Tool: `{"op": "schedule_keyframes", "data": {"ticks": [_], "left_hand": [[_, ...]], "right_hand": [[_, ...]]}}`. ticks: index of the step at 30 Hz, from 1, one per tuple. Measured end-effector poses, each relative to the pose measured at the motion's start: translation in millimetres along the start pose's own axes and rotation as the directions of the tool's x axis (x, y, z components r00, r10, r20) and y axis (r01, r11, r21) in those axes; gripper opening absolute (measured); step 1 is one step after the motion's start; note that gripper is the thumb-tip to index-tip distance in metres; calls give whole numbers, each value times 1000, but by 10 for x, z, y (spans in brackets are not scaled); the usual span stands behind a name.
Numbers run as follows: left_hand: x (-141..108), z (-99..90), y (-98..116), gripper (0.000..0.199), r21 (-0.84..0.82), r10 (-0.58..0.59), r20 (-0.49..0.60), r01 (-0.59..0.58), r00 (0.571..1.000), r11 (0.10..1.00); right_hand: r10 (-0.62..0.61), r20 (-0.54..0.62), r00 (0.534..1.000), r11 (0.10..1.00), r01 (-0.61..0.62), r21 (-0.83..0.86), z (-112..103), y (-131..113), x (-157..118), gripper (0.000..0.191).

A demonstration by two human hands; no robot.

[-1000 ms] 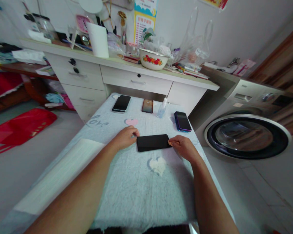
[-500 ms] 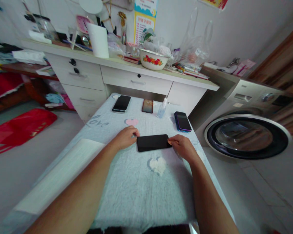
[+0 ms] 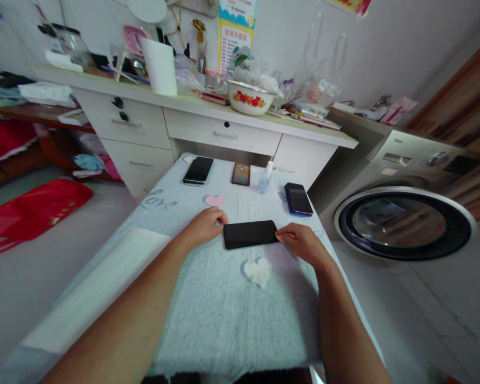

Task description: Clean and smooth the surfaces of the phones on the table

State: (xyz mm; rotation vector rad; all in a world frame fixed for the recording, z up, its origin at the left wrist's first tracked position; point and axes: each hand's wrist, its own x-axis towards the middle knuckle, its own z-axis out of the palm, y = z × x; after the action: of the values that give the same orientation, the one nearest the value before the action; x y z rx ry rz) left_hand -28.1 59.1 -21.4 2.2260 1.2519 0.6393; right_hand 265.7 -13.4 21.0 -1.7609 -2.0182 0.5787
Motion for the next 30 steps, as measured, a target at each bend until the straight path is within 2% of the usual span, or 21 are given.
{"op": "schedule_keyframes", "data": {"ticks": [15, 30], "left_hand": [[8, 9, -4, 17, -1, 1, -2, -1, 1000, 1000], [5, 15, -40, 15, -15, 11, -1, -11, 1000, 1000]], "right_hand": [[41, 93, 995, 990, -53, 131, -34, 32, -39, 22], [-16, -30, 999, 1000, 15, -19, 73, 61, 46, 21]]}}
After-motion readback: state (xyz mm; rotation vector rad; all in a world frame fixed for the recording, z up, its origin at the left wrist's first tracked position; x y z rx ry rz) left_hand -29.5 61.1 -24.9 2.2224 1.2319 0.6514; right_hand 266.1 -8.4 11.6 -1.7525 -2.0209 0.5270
